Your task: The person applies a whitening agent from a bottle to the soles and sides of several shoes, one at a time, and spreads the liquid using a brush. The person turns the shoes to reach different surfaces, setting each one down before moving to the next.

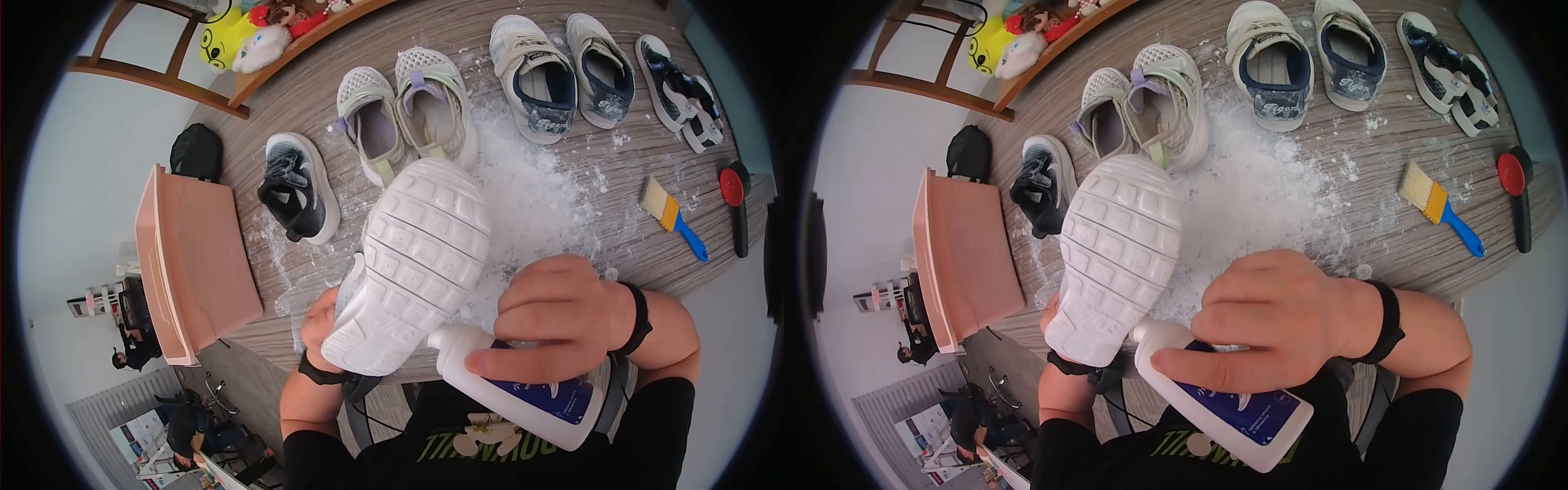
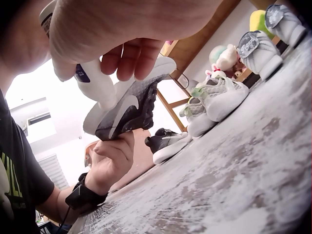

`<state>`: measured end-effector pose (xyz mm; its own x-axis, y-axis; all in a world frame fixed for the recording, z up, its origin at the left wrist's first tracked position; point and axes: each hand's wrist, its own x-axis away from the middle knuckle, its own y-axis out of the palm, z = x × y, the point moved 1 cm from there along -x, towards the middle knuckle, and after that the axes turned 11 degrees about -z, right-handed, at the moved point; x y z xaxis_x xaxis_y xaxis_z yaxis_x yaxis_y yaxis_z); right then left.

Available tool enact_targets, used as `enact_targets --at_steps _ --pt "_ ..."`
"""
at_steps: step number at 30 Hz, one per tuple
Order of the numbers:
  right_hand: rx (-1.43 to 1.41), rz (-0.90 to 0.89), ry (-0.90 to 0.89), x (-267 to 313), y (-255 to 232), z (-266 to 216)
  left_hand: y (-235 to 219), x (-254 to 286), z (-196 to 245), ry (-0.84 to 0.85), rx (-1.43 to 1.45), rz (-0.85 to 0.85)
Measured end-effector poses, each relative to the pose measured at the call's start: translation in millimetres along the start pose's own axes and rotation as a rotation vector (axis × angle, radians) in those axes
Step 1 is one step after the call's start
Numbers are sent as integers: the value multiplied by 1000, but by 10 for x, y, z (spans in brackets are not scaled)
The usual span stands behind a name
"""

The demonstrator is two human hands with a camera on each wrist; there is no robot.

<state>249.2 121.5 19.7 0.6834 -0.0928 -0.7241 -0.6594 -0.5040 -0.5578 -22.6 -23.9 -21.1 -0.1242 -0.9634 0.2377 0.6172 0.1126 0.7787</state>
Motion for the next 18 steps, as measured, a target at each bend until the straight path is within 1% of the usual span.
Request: enact_targets --at_steps 2,6,9,11,14,15,16,18 --pt "-10 7 -5 -3 2 -6 -2 12 16 -1 -34 22" --pt "-12 25 -38 -15 6 -25 0 16 23 -3 -32 -17" --pt "-18 43 -78 -49 0 -40 -80 10 33 -58 -47 -111" --pt "-23 29 -73 -51 -4 -51 -91 -2 30 -71 -30 -165" --pt "-21 23 -69 -44 -1 -48 -140 1 -10 -51 31 -209" --pt "-18 24 -69 -42 0 -45 -245 15 -23 -58 27 -234" --pt "-18 25 -71 -41 0 -44 -215 -20 -12 -64 24 -260" --pt "-16 25 -74 -42 -5 -41 -117 -11 6 -51 1 -229"
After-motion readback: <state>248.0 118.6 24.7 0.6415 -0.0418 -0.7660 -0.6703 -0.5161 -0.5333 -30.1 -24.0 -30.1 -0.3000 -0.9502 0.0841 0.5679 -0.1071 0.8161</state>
